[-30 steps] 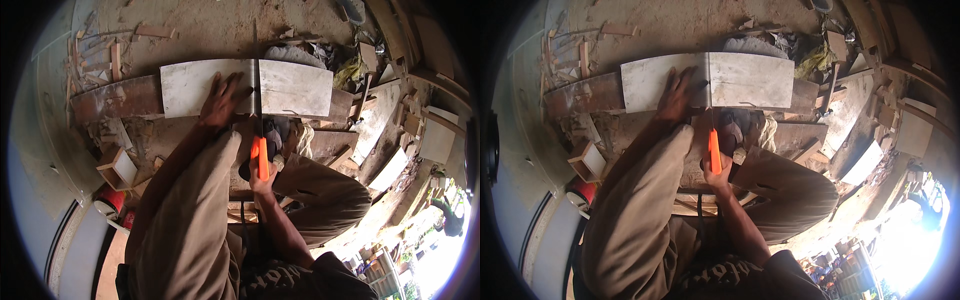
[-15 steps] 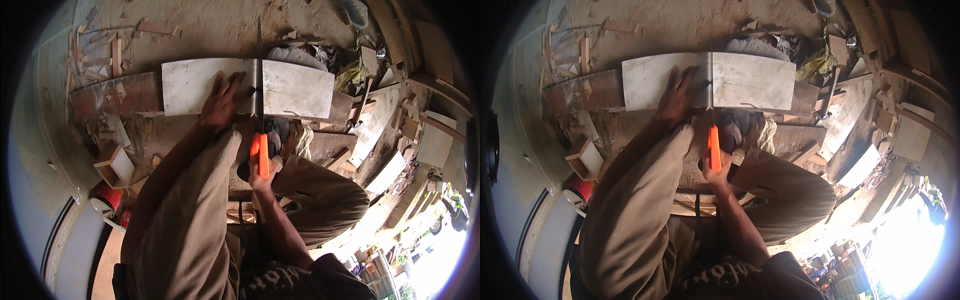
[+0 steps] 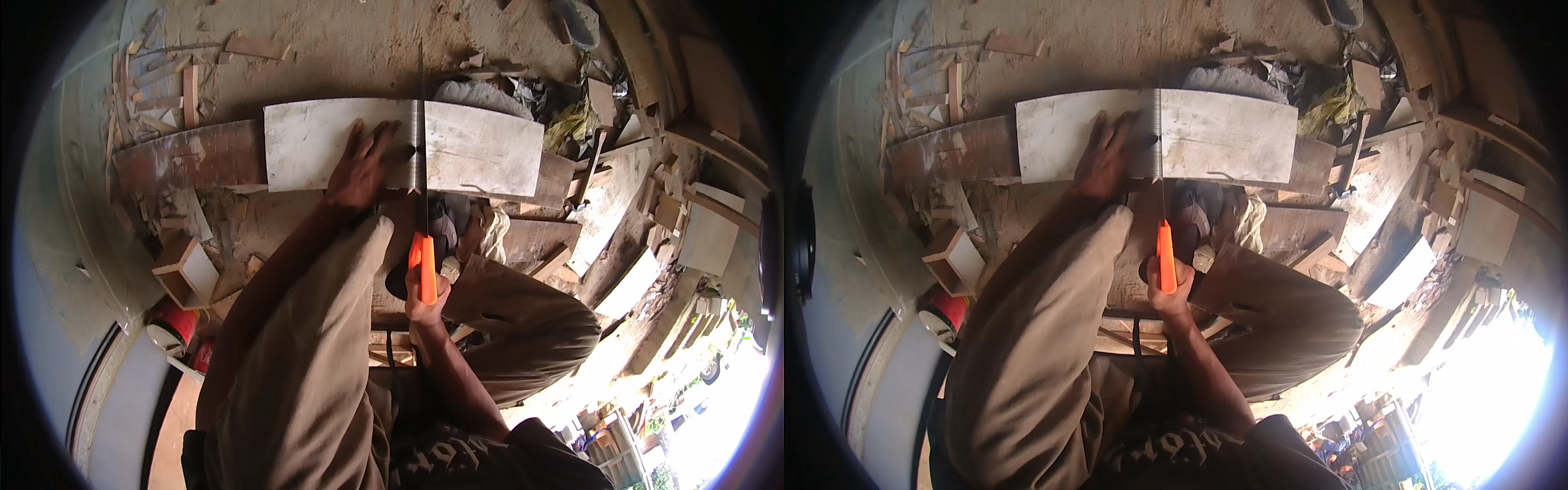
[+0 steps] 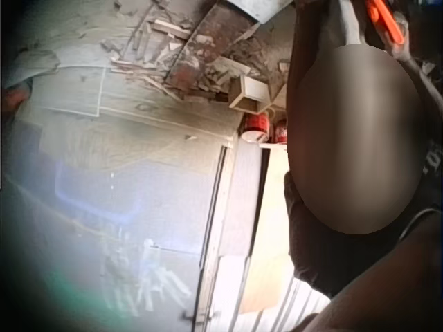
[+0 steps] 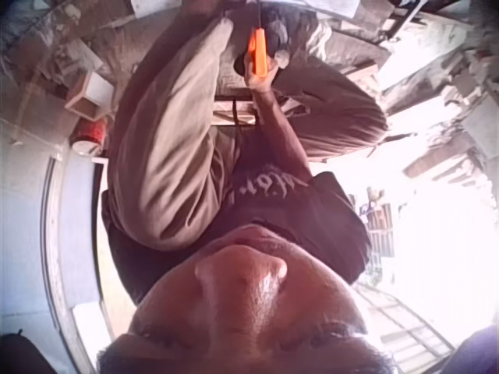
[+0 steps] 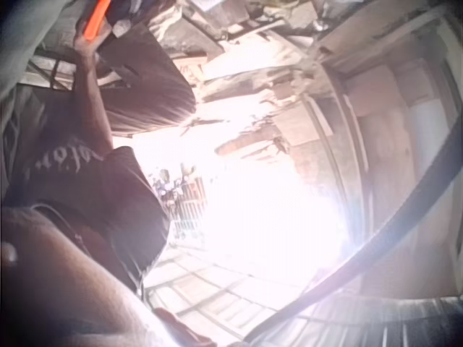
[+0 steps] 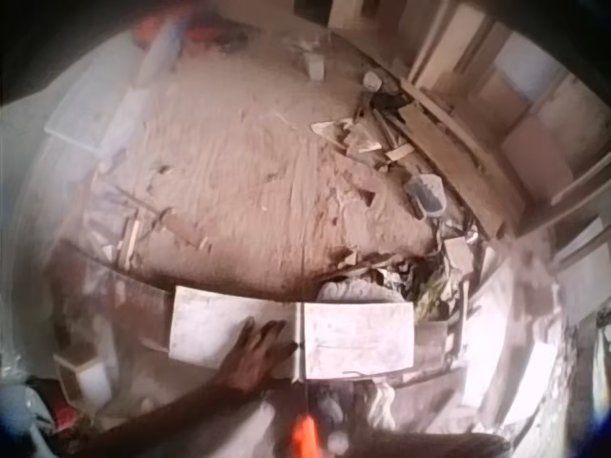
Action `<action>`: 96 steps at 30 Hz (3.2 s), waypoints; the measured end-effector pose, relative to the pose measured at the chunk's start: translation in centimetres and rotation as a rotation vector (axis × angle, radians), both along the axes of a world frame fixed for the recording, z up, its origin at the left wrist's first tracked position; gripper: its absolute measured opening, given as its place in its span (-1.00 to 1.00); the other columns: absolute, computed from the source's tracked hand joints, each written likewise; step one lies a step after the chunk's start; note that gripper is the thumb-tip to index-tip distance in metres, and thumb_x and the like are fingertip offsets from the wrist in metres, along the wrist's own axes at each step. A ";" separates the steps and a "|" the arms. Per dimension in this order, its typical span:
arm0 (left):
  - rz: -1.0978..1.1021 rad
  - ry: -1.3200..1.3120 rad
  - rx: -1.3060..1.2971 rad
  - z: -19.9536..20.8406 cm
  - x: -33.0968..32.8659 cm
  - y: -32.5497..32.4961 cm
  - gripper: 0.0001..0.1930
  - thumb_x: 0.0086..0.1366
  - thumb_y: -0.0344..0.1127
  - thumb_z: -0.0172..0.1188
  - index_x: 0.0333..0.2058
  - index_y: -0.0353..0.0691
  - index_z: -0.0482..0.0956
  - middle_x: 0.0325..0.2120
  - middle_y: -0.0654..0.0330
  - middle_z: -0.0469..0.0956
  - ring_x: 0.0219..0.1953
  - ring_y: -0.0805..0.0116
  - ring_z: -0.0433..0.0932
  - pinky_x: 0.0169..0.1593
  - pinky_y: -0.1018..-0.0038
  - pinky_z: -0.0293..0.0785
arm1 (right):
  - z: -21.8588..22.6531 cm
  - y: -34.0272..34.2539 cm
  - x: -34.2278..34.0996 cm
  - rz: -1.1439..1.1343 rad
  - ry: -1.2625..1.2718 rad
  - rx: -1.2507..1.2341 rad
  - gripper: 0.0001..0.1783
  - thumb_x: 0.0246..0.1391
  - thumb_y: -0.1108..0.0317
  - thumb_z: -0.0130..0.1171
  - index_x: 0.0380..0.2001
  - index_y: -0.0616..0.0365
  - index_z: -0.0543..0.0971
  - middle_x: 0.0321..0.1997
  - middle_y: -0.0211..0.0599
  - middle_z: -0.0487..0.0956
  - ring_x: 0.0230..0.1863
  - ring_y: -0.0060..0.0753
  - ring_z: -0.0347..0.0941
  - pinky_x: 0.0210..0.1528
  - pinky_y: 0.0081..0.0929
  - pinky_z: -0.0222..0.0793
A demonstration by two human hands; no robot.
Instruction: The person measures a white wooden plank with a hand saw, marks a cut line, and then saws the plank into two pieces. The person holds the plank steady with one hand while sawing with the other.
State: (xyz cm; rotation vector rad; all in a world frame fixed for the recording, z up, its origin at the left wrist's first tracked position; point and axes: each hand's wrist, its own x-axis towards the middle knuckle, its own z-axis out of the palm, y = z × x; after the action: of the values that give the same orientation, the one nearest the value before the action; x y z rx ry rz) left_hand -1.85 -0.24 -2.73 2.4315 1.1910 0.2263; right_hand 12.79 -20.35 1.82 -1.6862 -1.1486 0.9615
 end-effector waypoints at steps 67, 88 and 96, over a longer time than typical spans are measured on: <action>-0.005 0.033 -0.013 -0.7 0.0 -0.6 -0.16 0.10 0.29 0.23 0.30 0.06 0.30 0.41 -0.03 0.00 0.45 0.04 -0.06 0.49 0.02 -0.34 | 0.5 0.8 0.2 -0.021 0.020 -0.081 -0.80 0.07 0.48 0.11 -0.61 0.21 0.41 -0.71 -0.35 0.33 -0.69 -0.48 0.24 -0.60 -0.46 0.16; 0.408 -0.003 0.300 -2.1 1.9 5.6 -0.62 0.28 -0.10 0.10 -0.07 -0.26 0.49 -0.11 -0.02 0.50 0.11 0.05 0.42 0.36 -0.04 0.05 | 1.8 3.9 -0.7 -0.064 0.070 0.000 -0.81 0.15 0.37 0.08 -0.46 0.29 0.48 -0.62 -0.39 0.40 -0.57 -0.56 0.30 -0.48 -0.48 0.27; 0.485 0.015 0.293 -2.7 1.9 5.8 -0.69 0.29 -0.11 0.05 -0.17 -0.20 0.54 -0.17 0.03 0.52 0.02 0.07 0.46 0.24 0.00 0.17 | 3.1 -1.4 -0.7 -0.041 0.005 -0.105 -0.90 0.10 0.47 0.15 -0.44 0.29 0.55 -0.62 -0.47 0.42 -0.52 -0.70 0.30 -0.48 -0.54 0.30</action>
State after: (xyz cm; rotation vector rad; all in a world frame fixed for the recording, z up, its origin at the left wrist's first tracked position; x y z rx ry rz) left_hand 0.02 5.55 -5.43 2.3360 1.8550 0.5596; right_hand 12.05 -21.75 4.90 -1.7828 -1.0725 1.0150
